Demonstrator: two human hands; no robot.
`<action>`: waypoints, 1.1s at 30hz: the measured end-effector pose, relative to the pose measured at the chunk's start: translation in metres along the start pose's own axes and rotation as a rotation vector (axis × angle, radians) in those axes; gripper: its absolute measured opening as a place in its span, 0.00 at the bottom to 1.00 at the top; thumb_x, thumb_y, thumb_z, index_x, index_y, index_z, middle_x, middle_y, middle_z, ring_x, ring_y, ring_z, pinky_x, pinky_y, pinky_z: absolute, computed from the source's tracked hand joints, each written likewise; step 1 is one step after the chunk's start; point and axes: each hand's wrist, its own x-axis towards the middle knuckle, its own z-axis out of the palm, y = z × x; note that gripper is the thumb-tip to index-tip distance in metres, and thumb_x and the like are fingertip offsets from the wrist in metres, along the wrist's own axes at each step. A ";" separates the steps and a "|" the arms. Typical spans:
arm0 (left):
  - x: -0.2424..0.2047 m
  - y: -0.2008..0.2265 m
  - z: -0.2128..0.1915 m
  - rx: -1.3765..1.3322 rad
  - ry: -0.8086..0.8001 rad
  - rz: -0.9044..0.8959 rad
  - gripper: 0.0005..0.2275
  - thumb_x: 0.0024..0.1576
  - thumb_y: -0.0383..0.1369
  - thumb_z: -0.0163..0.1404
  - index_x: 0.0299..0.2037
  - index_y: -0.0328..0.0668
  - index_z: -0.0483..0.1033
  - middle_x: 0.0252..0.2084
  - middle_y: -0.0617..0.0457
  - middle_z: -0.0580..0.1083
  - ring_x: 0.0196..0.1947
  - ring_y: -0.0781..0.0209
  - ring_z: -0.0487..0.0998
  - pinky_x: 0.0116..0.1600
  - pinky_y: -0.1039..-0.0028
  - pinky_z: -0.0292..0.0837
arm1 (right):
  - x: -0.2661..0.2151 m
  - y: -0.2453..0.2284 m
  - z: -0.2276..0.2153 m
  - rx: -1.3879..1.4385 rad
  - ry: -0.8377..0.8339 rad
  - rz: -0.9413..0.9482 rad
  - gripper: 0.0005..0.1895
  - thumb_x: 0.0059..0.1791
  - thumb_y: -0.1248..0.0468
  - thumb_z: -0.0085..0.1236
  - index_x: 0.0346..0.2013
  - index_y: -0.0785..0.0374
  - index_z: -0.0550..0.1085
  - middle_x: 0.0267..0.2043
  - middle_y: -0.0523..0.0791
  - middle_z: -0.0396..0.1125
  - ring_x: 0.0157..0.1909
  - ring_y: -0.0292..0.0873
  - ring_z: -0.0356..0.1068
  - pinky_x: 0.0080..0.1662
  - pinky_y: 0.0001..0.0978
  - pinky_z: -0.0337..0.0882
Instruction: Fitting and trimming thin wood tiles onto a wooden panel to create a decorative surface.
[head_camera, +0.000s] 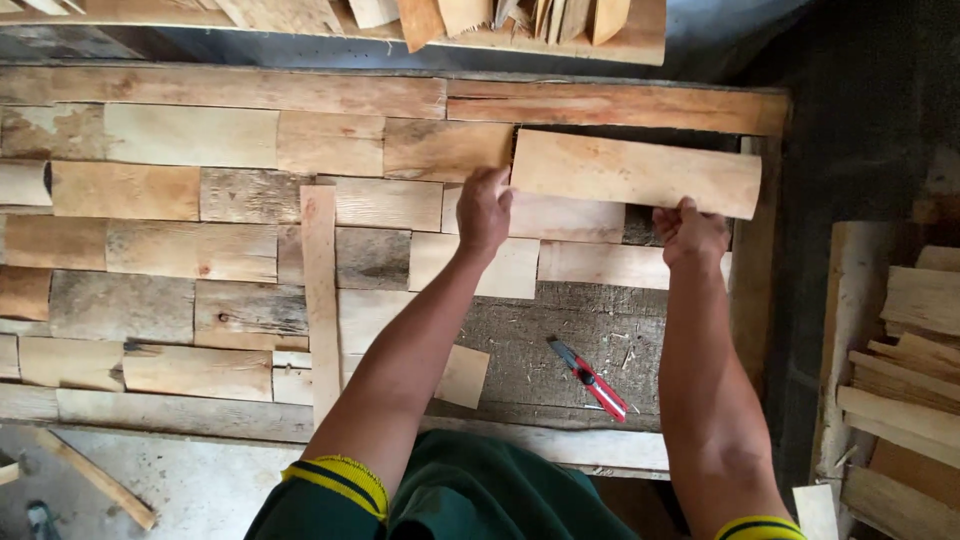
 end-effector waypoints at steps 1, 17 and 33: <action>0.004 0.001 -0.003 0.002 -0.009 -0.003 0.16 0.53 0.25 0.58 0.52 0.36 0.78 0.51 0.45 0.78 0.51 0.52 0.79 0.58 0.67 0.77 | 0.000 -0.003 0.004 -0.001 0.007 0.007 0.11 0.58 0.65 0.52 0.45 0.74 0.69 0.37 0.55 0.72 0.32 0.49 0.77 0.35 0.38 0.80; 0.031 -0.019 0.000 0.326 -0.227 0.339 0.14 0.60 0.24 0.48 0.55 0.35 0.77 0.63 0.45 0.72 0.63 0.41 0.71 0.59 0.63 0.77 | 0.093 0.023 -0.009 -0.028 -0.004 0.078 0.08 0.58 0.65 0.51 0.49 0.66 0.66 0.40 0.51 0.73 0.36 0.48 0.76 0.41 0.44 0.84; 0.030 -0.045 0.028 0.506 -0.335 0.369 0.17 0.59 0.24 0.47 0.59 0.39 0.77 0.70 0.52 0.67 0.67 0.42 0.67 0.56 0.67 0.78 | -0.011 -0.052 0.013 -1.333 0.179 -0.393 0.23 0.56 0.45 0.61 0.48 0.64 0.77 0.47 0.53 0.77 0.41 0.54 0.78 0.45 0.48 0.79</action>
